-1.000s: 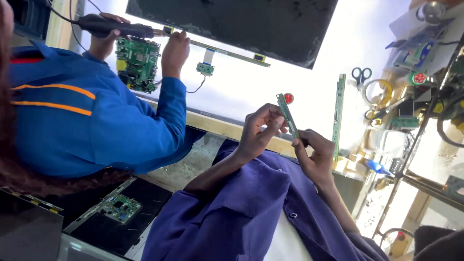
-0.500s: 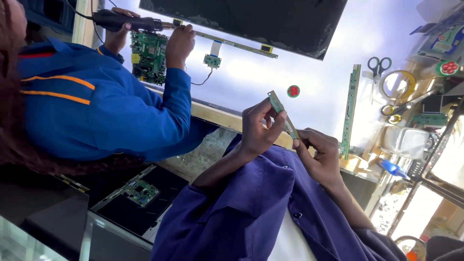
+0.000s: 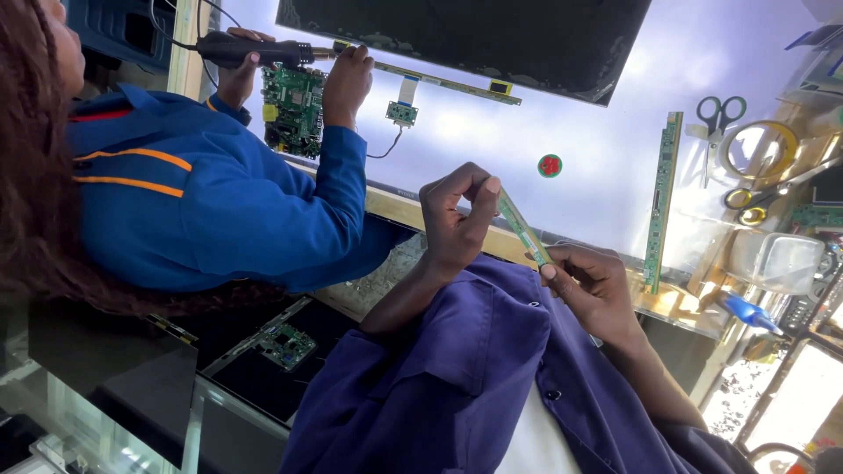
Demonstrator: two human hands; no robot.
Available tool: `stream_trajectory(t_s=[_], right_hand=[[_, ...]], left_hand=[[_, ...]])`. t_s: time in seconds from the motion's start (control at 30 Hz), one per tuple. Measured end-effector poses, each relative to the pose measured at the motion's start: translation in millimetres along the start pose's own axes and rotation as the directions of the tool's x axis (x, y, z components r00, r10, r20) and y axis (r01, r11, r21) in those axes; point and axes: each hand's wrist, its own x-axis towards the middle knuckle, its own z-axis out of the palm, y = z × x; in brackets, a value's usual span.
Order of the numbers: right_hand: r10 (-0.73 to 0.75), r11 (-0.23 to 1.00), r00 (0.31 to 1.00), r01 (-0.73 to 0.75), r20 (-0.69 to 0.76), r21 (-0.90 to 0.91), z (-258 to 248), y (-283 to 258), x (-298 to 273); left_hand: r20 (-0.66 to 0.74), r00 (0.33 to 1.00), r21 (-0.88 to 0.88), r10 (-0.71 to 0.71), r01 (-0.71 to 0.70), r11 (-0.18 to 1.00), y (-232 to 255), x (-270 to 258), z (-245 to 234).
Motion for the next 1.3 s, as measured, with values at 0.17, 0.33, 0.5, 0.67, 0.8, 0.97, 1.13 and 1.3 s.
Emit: stream_trajectory(t_s=[0.17, 0.33, 0.5, 0.67, 0.8, 0.97, 1.13, 1.3], right_hand=[[0.047, 0.999, 0.999, -0.047, -0.015, -0.005, -1, 9, -7], [0.065, 0.985, 0.998, -0.065, 0.006, 0.158, -1, 14, -10], [0.125, 0.654, 0.952, -0.291, 0.280, 0.698, -14, 33, -3], [0.000, 0.311, 0.879, -0.452, 0.476, 0.836, -16, 47, 1], [-0.080, 0.193, 0.852, -0.496, 0.518, 0.846, -17, 55, 1], [-0.082, 0.203, 0.858, -0.484, 0.507, 0.851, -17, 60, 0], [-0.050, 0.277, 0.871, -0.458, 0.489, 0.845, -16, 60, 0], [0.035, 0.403, 0.891, -0.427, 0.452, 0.810, -17, 56, -2]], left_hand=[[-0.003, 1.000, -0.004, 0.011, -0.011, 1.000, -3, 2, -3], [0.026, 0.998, -0.090, -0.049, 0.051, 0.995, 3, 0, -7], [0.228, 0.968, -0.327, -0.106, 0.178, 0.928, -1, -9, 4], [0.251, 0.963, -0.299, -0.101, 0.176, 0.938, 2, -12, 6], [0.256, 0.964, -0.278, -0.077, 0.150, 0.949, 5, -12, 7], [0.279, 0.955, -0.292, -0.101, 0.184, 0.938, 2, -15, 11], [0.330, 0.939, -0.236, -0.101, 0.185, 0.954, -4, -17, 14], [0.356, 0.926, -0.255, -0.124, 0.224, 0.941, -25, -26, 15]])
